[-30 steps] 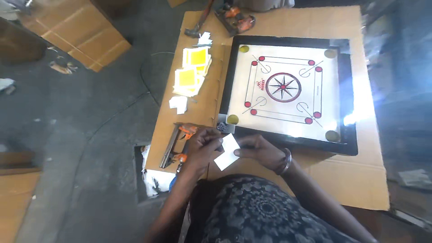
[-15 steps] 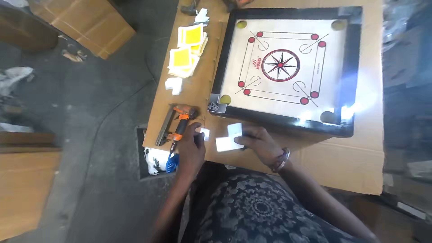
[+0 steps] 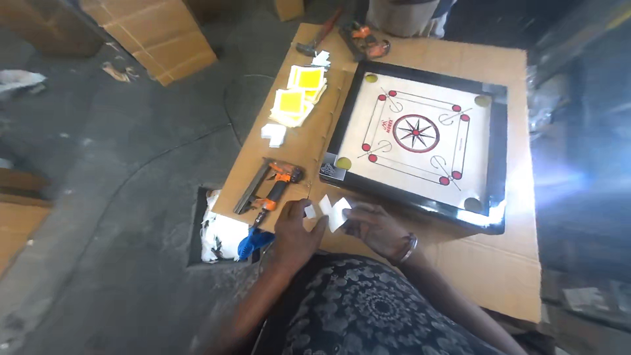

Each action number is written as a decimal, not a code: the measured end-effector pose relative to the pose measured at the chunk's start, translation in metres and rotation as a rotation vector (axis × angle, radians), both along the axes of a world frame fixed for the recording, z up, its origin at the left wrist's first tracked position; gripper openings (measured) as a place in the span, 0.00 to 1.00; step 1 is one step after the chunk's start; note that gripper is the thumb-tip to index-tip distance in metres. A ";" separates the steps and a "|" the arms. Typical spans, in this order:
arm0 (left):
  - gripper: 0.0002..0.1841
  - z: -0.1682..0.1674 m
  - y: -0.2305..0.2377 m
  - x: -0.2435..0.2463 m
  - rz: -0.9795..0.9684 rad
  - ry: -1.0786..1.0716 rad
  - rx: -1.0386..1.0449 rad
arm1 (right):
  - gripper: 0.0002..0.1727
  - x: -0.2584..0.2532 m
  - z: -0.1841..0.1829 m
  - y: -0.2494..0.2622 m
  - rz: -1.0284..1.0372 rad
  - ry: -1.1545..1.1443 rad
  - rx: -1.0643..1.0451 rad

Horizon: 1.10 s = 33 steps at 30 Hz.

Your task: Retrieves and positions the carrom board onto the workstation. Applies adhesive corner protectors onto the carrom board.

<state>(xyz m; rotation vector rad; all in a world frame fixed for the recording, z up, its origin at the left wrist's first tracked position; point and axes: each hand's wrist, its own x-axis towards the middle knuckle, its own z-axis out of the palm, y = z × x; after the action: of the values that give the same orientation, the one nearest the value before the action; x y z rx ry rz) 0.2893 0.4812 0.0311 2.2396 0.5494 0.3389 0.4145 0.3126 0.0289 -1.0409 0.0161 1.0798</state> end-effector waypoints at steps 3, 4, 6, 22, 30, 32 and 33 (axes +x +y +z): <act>0.20 -0.006 0.010 -0.006 -0.159 -0.162 -0.125 | 0.05 -0.009 0.003 0.019 0.014 -0.042 -0.039; 0.19 -0.006 0.012 -0.009 -0.170 -0.135 -0.285 | 0.04 -0.013 0.004 0.024 0.020 -0.047 -0.052; 0.11 -0.004 0.019 -0.014 -0.101 -0.061 -0.474 | 0.04 -0.017 0.004 0.034 0.057 -0.061 -0.065; 0.21 -0.200 0.297 -0.126 1.083 0.052 -0.533 | 0.08 -0.050 -0.011 0.041 -0.186 -0.119 -0.437; 0.19 -0.197 0.232 -0.117 0.963 0.348 -0.078 | 0.04 -0.055 -0.020 0.006 -0.281 -0.602 -0.626; 0.14 -0.146 0.173 -0.093 0.751 -0.013 0.046 | 0.10 -0.050 -0.023 -0.004 -0.280 -1.057 -0.710; 0.11 -0.121 0.137 -0.080 0.605 -0.132 -0.007 | 0.13 -0.045 -0.026 -0.012 -0.288 -1.292 -0.729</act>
<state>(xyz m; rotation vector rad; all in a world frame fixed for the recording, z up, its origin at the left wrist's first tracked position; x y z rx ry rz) 0.2094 0.6184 -0.0895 1.9831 1.1481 0.7790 0.3694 0.3003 0.0028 -2.1641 -0.4940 -0.0448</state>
